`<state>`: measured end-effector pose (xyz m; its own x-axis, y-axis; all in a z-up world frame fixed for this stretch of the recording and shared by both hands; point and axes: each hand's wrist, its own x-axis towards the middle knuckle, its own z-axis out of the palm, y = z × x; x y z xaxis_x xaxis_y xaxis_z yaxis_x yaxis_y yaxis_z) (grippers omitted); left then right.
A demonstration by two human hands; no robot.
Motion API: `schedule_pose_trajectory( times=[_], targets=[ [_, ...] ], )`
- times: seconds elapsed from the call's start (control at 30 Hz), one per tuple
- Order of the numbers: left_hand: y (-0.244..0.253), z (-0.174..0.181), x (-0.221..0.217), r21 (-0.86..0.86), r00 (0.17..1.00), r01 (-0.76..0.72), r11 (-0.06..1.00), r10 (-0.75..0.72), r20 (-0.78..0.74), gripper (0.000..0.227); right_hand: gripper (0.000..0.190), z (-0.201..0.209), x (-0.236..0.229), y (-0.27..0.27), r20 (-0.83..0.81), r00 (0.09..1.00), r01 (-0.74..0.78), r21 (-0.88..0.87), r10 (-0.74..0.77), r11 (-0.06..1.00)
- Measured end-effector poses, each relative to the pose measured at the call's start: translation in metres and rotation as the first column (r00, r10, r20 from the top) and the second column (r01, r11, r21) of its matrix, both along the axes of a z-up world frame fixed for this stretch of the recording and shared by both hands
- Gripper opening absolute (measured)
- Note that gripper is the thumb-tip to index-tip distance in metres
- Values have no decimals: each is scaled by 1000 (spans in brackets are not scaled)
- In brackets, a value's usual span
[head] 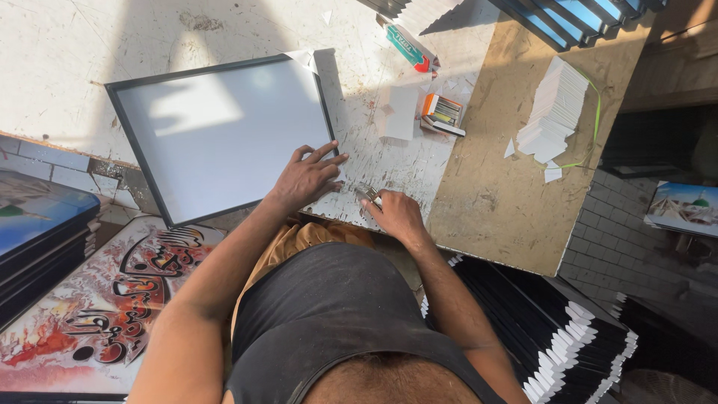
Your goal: The person repeatedly places small white paper pieces into the corners of black picture frames, trims excess with a utility knife, and stacks the finished frames. The process is repeated for multiple frames on a workbench.
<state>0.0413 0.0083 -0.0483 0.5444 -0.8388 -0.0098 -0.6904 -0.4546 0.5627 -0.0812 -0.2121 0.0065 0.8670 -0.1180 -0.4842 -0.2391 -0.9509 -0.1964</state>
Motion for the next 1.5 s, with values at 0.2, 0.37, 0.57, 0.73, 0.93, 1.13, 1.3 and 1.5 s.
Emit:
schedule_pose_trajectory(
  times=[0.2,0.37,0.57,0.73,0.93,1.13,1.3,1.5],
  targets=[
    [5,1,-1,-54,998,-37,998,34,-52,30,52,0,11,19,60,998,-24,124,17,992],
    [6,4,-1,-50,997,-45,998,42,-61,27,53,1,21,25,38,999,-40,114,36,993],
    [4,2,0,-39,996,-49,998,46,-74,28,54,-9,21,25,66,998,-26,93,20,995],
    [4,3,0,-22,997,-43,999,41,-72,29,48,-26,18,28,230,973,-18,106,-7,994],
    [5,2,-4,10,997,-39,999,39,-65,32,46,-28,13,30,304,953,-39,92,9,995],
    [24,-13,-7,-49,994,-62,997,66,84,50,51,-9,15,26,88,995,32,61,-37,998],
    [119,-18,-31,179,959,-281,943,268,95,61,65,6,5,10,-116,990,69,-78,-78,995],
    [239,-4,-70,452,782,-588,670,328,531,13,72,20,12,-14,-113,990,72,-85,-81,994]
  ],
)
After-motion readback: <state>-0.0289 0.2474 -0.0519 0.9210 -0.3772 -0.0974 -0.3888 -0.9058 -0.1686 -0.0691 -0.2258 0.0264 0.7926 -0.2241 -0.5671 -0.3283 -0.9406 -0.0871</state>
